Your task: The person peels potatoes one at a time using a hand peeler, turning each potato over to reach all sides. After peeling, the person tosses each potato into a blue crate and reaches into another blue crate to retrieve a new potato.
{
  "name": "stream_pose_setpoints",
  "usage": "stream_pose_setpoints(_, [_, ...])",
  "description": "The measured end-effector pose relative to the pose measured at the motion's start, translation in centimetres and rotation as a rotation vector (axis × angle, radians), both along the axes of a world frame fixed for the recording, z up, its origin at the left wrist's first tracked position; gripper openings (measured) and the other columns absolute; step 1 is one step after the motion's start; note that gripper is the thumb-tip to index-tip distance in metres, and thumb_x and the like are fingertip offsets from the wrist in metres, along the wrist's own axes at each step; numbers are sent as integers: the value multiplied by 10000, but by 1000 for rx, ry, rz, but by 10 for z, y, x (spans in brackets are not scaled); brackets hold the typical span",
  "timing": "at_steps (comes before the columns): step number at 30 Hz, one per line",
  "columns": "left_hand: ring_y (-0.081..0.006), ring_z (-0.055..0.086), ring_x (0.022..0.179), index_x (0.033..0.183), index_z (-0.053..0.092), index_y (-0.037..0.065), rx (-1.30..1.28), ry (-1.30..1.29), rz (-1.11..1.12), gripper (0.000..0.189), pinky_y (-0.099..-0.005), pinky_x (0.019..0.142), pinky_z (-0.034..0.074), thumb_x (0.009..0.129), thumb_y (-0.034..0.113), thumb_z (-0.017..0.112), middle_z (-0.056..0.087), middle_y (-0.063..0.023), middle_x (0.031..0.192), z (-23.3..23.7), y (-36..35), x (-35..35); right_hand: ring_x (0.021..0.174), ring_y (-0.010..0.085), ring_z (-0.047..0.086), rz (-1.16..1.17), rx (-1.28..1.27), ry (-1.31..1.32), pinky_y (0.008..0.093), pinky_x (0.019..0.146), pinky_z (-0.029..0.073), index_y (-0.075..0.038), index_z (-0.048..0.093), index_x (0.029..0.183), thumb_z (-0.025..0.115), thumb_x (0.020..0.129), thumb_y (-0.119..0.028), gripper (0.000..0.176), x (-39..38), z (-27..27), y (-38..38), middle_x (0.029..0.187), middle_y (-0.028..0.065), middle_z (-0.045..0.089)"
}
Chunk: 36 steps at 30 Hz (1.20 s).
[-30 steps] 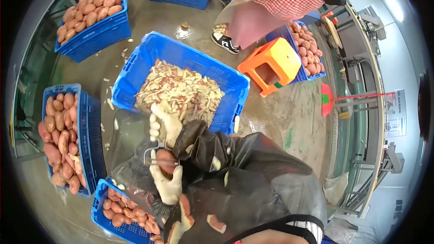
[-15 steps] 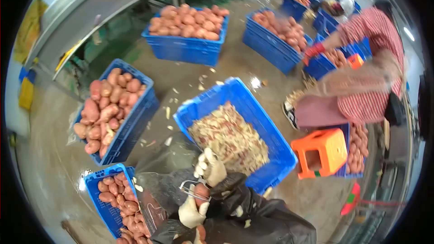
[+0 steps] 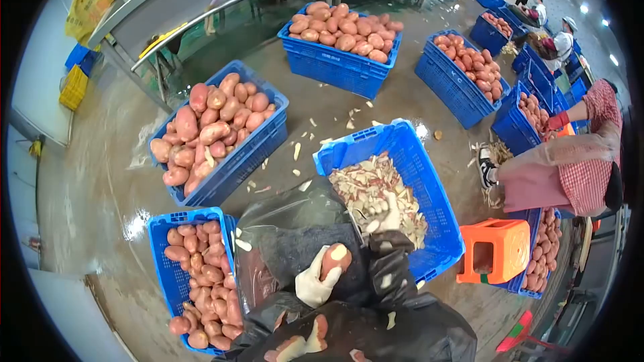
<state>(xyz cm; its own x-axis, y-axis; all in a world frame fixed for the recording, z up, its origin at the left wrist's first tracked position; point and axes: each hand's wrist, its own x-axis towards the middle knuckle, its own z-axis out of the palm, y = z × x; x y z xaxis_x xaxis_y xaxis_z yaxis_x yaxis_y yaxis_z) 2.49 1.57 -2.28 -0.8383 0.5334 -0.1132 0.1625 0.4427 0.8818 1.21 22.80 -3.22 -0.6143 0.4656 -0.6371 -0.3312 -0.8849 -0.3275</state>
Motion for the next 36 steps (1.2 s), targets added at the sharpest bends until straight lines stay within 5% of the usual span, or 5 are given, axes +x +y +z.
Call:
stream_pose_setpoints(6, [-60, 495, 555, 1357, 361, 128, 213, -476, 80, 566, -213, 569, 438, 851, 210, 601, 541, -6, 624, -6, -5, 2, 460, 100, 366, 11, 179, -36, 270, 421, 358, -134, 475, 726, 475, 905, -383, 307, -11, -33, -15, 533, -42, 342])
stream_pose_setpoints(20, [-92, 520, 483, 1402, 236, 170, 617, -1261, 323, 512, -203, 464, 475, 954, 391, 349, 566, -53, 682, -1, 1, 0, 446, 94, 317, 70, 90, 167, 278, 443, 305, -120, 549, 854, 477, 906, -401, 295, 3, -13, -37, 503, -64, 297])
stream_pose_setpoints(24, [-356, 464, 1131, 1390, 180, 79, 297, -566, -103, 817, -424, 1030, 295, 780, 305, 676, 438, -241, 1211, 26, -10, -12, 444, 93, 289, 179, 54, 292, 269, 453, 301, -135, 547, 878, 436, 926, -398, 290, 1, -30, -33, 511, -64, 277])
stream_pose_setpoints(31, [-404, 571, 860, 1247, 318, -5, -275, 7, -209, 705, -426, 715, 482, 738, 315, 686, 448, -232, 1095, 1, -2, -30, 472, 128, 368, 261, 402, 48, 309, 469, 369, -63, 525, 912, 469, 923, -342, 285, -23, -7, -35, 528, -30, 302])
stream_pose_setpoints(36, [-411, 473, 1122, 1349, 243, 60, -86, -211, -263, 720, -391, 990, 336, 791, 271, 645, 443, -259, 1247, 24, -8, -41, 364, 151, 375, 150, 529, 117, 328, 369, 347, -111, 523, 831, 537, 869, -380, 272, -13, -3, -15, 482, 7, 362])
